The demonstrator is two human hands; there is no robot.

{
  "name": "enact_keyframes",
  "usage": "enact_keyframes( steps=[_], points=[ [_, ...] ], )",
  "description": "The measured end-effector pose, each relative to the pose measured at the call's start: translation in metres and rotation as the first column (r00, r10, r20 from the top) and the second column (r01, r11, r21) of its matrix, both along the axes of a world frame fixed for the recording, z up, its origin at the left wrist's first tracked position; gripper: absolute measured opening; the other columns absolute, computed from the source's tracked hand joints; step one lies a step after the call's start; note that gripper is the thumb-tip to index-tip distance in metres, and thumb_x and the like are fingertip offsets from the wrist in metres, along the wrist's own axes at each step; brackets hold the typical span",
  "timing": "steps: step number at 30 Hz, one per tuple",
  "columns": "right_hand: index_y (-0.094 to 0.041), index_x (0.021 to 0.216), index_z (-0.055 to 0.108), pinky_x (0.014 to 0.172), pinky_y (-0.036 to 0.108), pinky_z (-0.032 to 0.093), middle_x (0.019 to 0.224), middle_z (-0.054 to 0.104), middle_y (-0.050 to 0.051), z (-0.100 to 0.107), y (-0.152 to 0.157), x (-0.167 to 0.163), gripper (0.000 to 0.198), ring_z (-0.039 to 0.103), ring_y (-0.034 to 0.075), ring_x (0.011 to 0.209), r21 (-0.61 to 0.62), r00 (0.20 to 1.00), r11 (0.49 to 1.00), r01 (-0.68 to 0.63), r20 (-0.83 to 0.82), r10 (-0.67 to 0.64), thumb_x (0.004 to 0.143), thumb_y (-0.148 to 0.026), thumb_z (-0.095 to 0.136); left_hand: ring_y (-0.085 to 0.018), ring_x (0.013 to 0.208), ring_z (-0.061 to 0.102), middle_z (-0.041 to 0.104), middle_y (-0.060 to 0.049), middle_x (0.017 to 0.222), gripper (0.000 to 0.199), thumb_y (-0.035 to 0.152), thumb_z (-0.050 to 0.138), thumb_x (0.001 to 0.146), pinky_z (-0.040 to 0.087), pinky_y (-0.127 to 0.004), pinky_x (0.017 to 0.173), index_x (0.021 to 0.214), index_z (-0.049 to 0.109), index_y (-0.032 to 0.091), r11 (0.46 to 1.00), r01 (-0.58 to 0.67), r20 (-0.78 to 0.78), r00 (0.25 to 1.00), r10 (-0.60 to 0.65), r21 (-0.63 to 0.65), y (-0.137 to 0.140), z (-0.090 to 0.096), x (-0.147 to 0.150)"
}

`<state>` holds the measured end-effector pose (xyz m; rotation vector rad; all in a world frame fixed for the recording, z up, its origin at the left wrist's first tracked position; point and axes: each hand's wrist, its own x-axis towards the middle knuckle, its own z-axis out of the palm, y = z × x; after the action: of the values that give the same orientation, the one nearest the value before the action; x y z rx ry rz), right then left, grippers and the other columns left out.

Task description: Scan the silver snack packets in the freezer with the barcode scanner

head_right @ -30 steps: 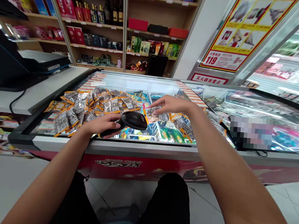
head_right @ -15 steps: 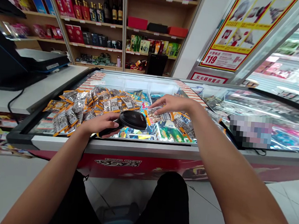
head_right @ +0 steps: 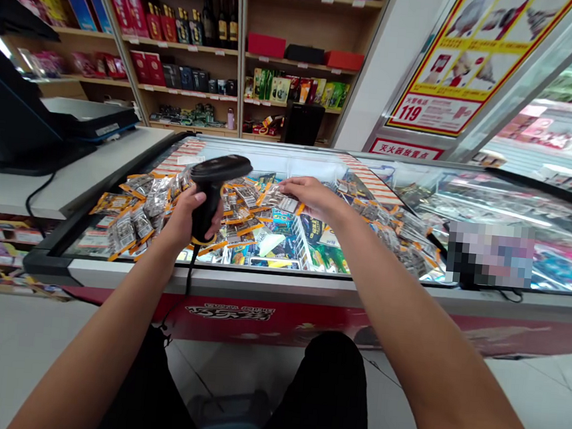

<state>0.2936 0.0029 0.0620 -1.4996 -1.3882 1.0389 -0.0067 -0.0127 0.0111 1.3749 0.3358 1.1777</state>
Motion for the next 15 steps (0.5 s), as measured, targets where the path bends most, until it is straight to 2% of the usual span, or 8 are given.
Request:
enact_keyframes(
  steps=[2, 4, 6, 8, 9, 11, 13, 15],
  points=[
    [-0.026, 0.102, 0.086, 0.095, 0.046, 0.072, 0.108, 0.088, 0.01, -0.009, 0.006, -0.024, 0.004, 0.083, 0.03, 0.105, 0.0, 0.983, 0.997, 0.082, -0.163, -0.081, 0.098, -0.026, 0.085, -0.012, 0.033, 0.049, 0.061, 0.007, 0.061, 0.045, 0.065, 0.075, 0.09, 0.035, -0.024, 0.036, 0.099, 0.057, 0.024, 0.995, -0.1, 0.09, 0.991, 0.101, -0.017, 0.001, 0.003, 0.001],
    [-0.024, 0.112, 0.083, 0.102, 0.046, 0.07, 0.112, 0.088, 0.01, -0.014, 0.009, -0.048, 0.012, 0.084, 0.028, 0.11, 0.023, 0.976, 0.995, 0.094, -0.197, -0.088, 0.104, -0.021, 0.075, -0.01, 0.033, 0.048, 0.058, 0.008, 0.06, 0.047, 0.068, 0.072, 0.09, 0.033, -0.023, 0.036, 0.094, 0.055, 0.024, 0.985, -0.162, 0.121, 0.978, 0.167, -0.049, 0.002, 0.005, 0.002],
    [-0.021, 0.127, 0.082, 0.112, 0.048, 0.066, 0.125, 0.088, 0.011, -0.016, 0.008, -0.065, 0.022, 0.082, 0.029, 0.121, 0.089, 0.998, 0.995, 0.038, -0.046, -0.034, 0.109, -0.024, 0.07, -0.01, 0.033, 0.048, 0.057, 0.007, 0.06, 0.05, 0.07, 0.072, 0.089, 0.032, -0.024, 0.036, 0.09, 0.052, 0.025, 0.977, -0.198, 0.109, 0.973, 0.205, -0.076, 0.001, 0.007, 0.002],
    [-0.019, 0.141, 0.08, 0.122, 0.05, 0.058, 0.146, 0.083, 0.014, -0.016, 0.007, -0.066, 0.033, 0.077, 0.032, 0.138, 0.179, 0.973, 0.983, -0.044, 0.23, 0.002, 0.113, -0.03, 0.065, -0.01, 0.033, 0.048, 0.057, 0.008, 0.06, 0.051, 0.071, 0.073, 0.088, 0.031, -0.024, 0.036, 0.09, 0.05, 0.026, 0.973, -0.218, 0.088, 0.971, 0.224, -0.08, 0.001, 0.008, 0.002],
    [-0.018, 0.147, 0.078, 0.127, 0.052, 0.054, 0.156, 0.078, 0.015, -0.016, 0.006, -0.06, 0.039, 0.071, 0.034, 0.147, 0.208, 0.925, 0.976, -0.073, 0.379, -0.011, 0.115, -0.033, 0.063, -0.01, 0.033, 0.048, 0.057, 0.008, 0.06, 0.051, 0.07, 0.073, 0.088, 0.031, -0.024, 0.036, 0.09, 0.049, 0.026, 0.971, -0.225, 0.076, 0.97, 0.23, -0.076, 0.001, 0.008, 0.003],
    [-0.018, 0.157, 0.074, 0.135, 0.055, 0.045, 0.168, 0.069, 0.017, -0.017, 0.006, -0.033, 0.049, 0.059, 0.041, 0.161, 0.2, 0.767, 0.978, -0.061, 0.636, -0.082, 0.115, -0.039, 0.063, -0.011, 0.033, 0.049, 0.059, 0.008, 0.06, 0.049, 0.068, 0.073, 0.088, 0.031, -0.025, 0.037, 0.093, 0.048, 0.026, 0.97, -0.233, 0.053, 0.97, 0.237, -0.068, 0.001, 0.007, 0.004],
    [-0.015, 0.159, 0.073, 0.137, 0.063, 0.038, 0.167, 0.069, 0.023, -0.021, 0.008, 0.005, 0.058, 0.053, 0.049, 0.165, 0.101, 0.56, 0.991, 0.088, 0.818, -0.133, 0.112, -0.048, 0.067, -0.011, 0.034, 0.049, 0.06, 0.009, 0.061, 0.047, 0.066, 0.074, 0.088, 0.032, -0.025, 0.037, 0.096, 0.049, 0.027, 0.971, -0.232, 0.029, 0.972, 0.234, -0.065, 0.002, 0.006, 0.005],
    [-0.009, 0.153, 0.076, 0.135, 0.074, 0.035, 0.164, 0.068, 0.031, -0.026, 0.009, 0.047, 0.063, 0.046, 0.056, 0.167, 0.063, 0.4, 0.95, 0.306, 0.897, -0.189, 0.108, -0.054, 0.07, -0.012, 0.034, 0.049, 0.06, 0.009, 0.061, 0.047, 0.065, 0.073, 0.088, 0.033, -0.026, 0.037, 0.1, 0.05, 0.027, 0.972, -0.225, 0.008, 0.974, 0.226, -0.063, 0.002, 0.004, 0.005]
  ],
)
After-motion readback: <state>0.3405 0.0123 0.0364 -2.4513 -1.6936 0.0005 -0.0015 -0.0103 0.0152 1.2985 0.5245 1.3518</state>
